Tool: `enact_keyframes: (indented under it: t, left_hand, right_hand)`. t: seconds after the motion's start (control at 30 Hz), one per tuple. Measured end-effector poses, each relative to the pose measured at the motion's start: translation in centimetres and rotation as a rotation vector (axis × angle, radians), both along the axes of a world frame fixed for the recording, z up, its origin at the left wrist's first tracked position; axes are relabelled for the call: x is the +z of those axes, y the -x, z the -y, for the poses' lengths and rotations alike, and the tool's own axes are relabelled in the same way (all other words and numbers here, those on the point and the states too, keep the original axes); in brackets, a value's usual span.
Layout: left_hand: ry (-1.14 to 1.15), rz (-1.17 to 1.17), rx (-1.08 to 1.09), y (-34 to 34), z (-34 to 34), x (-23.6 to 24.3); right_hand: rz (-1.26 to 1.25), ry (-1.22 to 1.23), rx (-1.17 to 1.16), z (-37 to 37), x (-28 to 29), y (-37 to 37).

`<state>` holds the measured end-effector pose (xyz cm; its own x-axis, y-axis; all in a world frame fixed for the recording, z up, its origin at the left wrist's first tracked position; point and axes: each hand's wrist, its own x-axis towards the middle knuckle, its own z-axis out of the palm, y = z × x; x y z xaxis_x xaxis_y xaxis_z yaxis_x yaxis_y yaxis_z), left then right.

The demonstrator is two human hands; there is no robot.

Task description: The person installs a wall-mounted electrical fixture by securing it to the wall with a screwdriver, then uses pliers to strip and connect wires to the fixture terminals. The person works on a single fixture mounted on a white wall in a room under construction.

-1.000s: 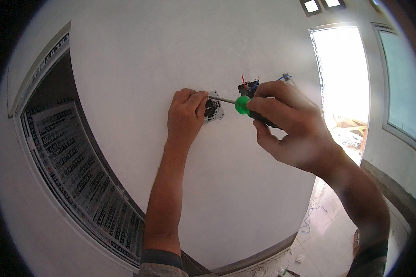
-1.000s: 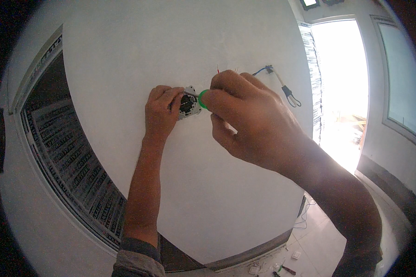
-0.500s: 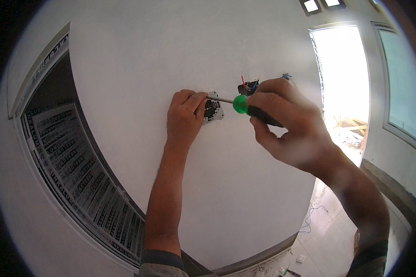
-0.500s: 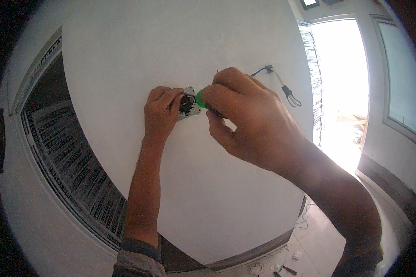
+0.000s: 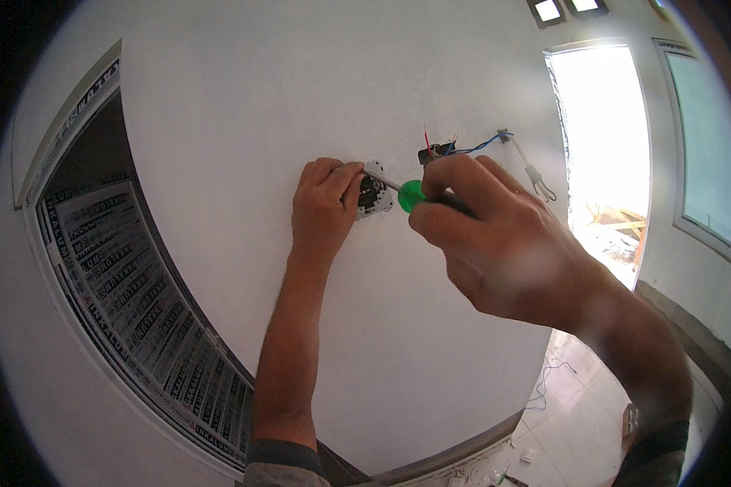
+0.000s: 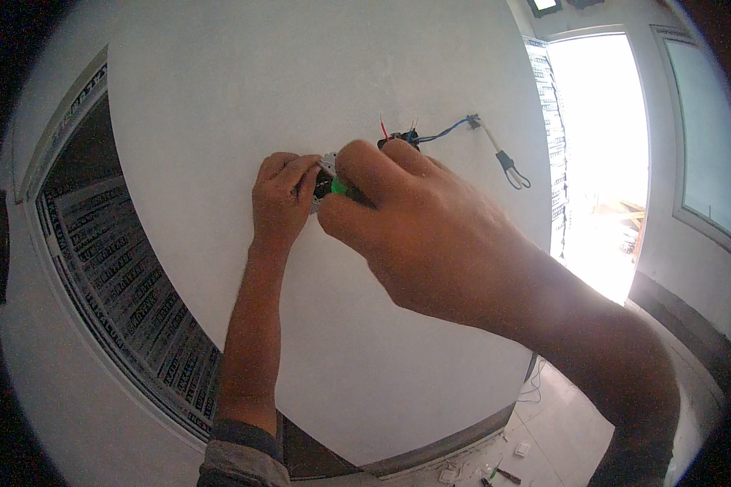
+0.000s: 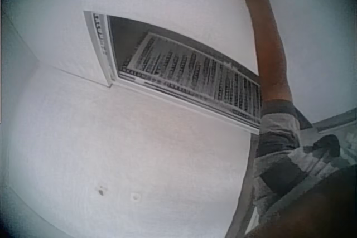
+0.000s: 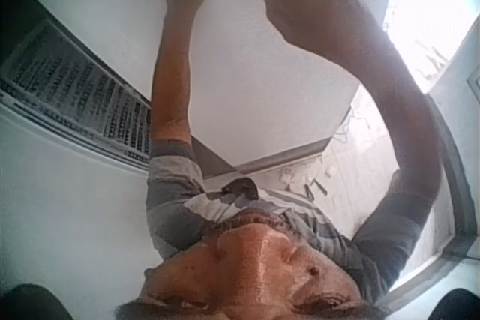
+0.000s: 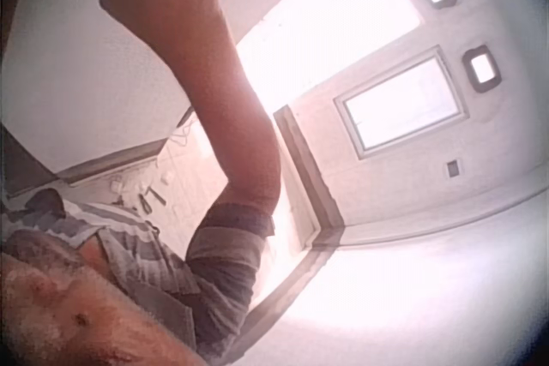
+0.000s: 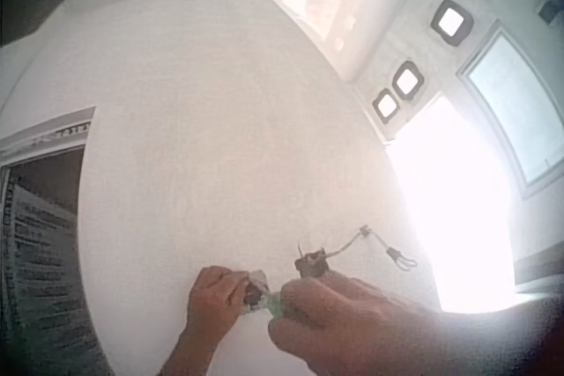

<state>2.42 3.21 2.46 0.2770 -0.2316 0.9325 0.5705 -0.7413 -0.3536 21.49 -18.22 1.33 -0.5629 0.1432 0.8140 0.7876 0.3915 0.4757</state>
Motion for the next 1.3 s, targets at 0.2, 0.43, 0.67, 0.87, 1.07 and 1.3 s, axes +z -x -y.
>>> enact_keyframes:
  t: [0.2, 0.43, 0.67, 0.87, 1.07, 1.3]
  left_hand:
    - [0.0, 0.017, 0.024, 0.0, 0.0, -0.1]
    - [-0.006, 0.003, -0.003, -0.1, -0.1, 0.0]
    - [-0.004, -0.001, 0.014, 0.0, 0.0, 0.0]
    - [-0.03, -0.01, 0.025, 0.1, -0.1, -0.1]
    - [0.0, -0.002, 0.028, 0.0, -0.1, -0.1]
    - [0.073, 0.037, -0.043, 0.1, 0.0, -0.3]
  right_hand:
    - [-0.108, 0.128, -0.018, 0.3, 0.6, -0.5]
    - [-0.124, 0.037, 0.114, 0.2, 1.2, -0.2]
    - [-0.177, 0.175, -0.086, 0.9, 3.3, 0.3]
    - [-0.001, -0.075, 0.071, 0.3, 3.1, 0.6]
    - [-0.061, -0.054, -0.113, 0.5, 3.2, 1.8]
    - [-0.023, -0.004, -0.146, 1.1, 4.1, 1.8]
